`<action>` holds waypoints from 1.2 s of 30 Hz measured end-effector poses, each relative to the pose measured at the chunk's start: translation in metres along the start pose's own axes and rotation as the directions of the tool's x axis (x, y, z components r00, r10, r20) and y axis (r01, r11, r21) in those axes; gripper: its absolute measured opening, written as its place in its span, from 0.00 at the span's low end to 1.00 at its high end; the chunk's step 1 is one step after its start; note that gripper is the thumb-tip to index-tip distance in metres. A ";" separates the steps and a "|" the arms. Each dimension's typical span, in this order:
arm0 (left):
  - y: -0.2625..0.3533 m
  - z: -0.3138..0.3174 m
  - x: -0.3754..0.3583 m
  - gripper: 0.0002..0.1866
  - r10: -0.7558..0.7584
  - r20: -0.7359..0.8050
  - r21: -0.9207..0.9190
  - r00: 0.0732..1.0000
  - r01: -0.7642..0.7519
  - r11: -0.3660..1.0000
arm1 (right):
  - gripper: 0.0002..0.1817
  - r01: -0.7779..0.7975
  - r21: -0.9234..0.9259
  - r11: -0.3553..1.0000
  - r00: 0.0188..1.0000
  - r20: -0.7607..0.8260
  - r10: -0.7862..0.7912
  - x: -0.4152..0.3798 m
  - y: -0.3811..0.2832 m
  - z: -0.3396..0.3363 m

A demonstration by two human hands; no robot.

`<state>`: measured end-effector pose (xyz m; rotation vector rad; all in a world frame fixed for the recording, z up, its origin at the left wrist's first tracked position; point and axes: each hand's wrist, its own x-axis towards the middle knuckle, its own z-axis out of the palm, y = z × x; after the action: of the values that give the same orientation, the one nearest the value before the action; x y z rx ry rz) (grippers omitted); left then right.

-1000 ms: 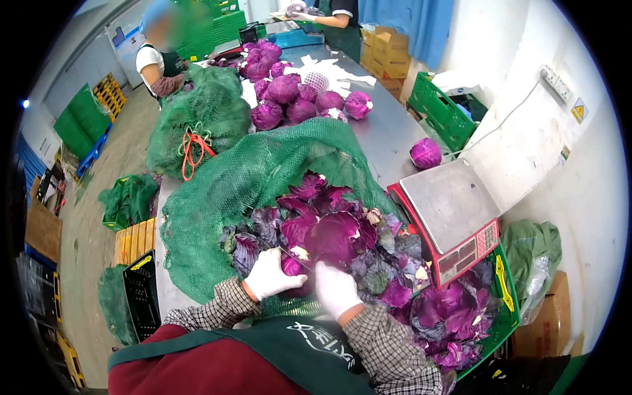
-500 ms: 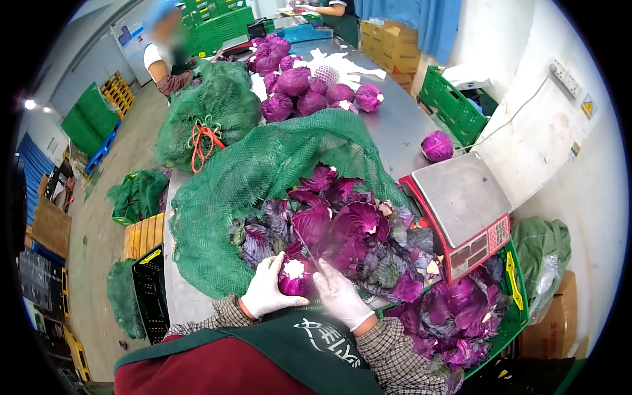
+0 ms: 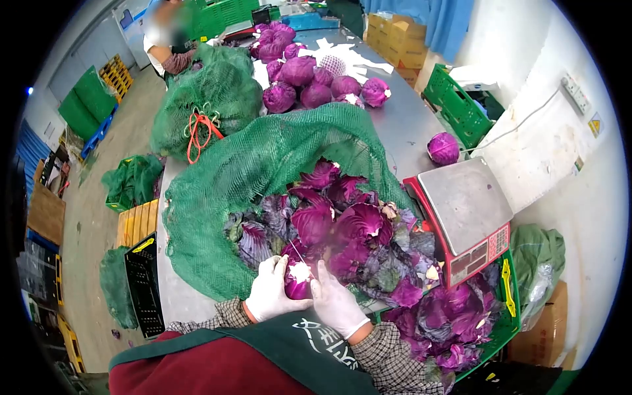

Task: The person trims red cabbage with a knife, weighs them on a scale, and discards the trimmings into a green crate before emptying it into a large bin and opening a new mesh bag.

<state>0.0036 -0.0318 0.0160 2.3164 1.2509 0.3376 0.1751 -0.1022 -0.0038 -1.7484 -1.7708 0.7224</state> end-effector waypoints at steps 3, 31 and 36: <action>0.007 0.001 0.002 0.57 0.009 -0.022 0.034 1.000 -0.009 0.999 | 0.29 -0.093 -0.097 0.991 0.995 0.013 0.095 0.008 -0.009 -0.002; -0.050 -0.024 -0.037 0.47 -0.041 -0.007 -0.937 0.999 -0.021 -0.348 | 0.16 -0.106 -0.011 0.994 0.911 -0.402 0.093 0.020 0.069 -0.009; -0.040 -0.076 -0.023 0.50 0.052 -0.220 -0.973 0.974 -0.216 -0.079 | 0.29 -0.190 -0.058 0.980 0.929 -0.334 0.160 0.011 -0.008 -0.052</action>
<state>-0.0703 -0.0100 0.0598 0.9546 0.3273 1.0694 0.2061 -0.0913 0.0386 -1.9746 -1.4541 0.3939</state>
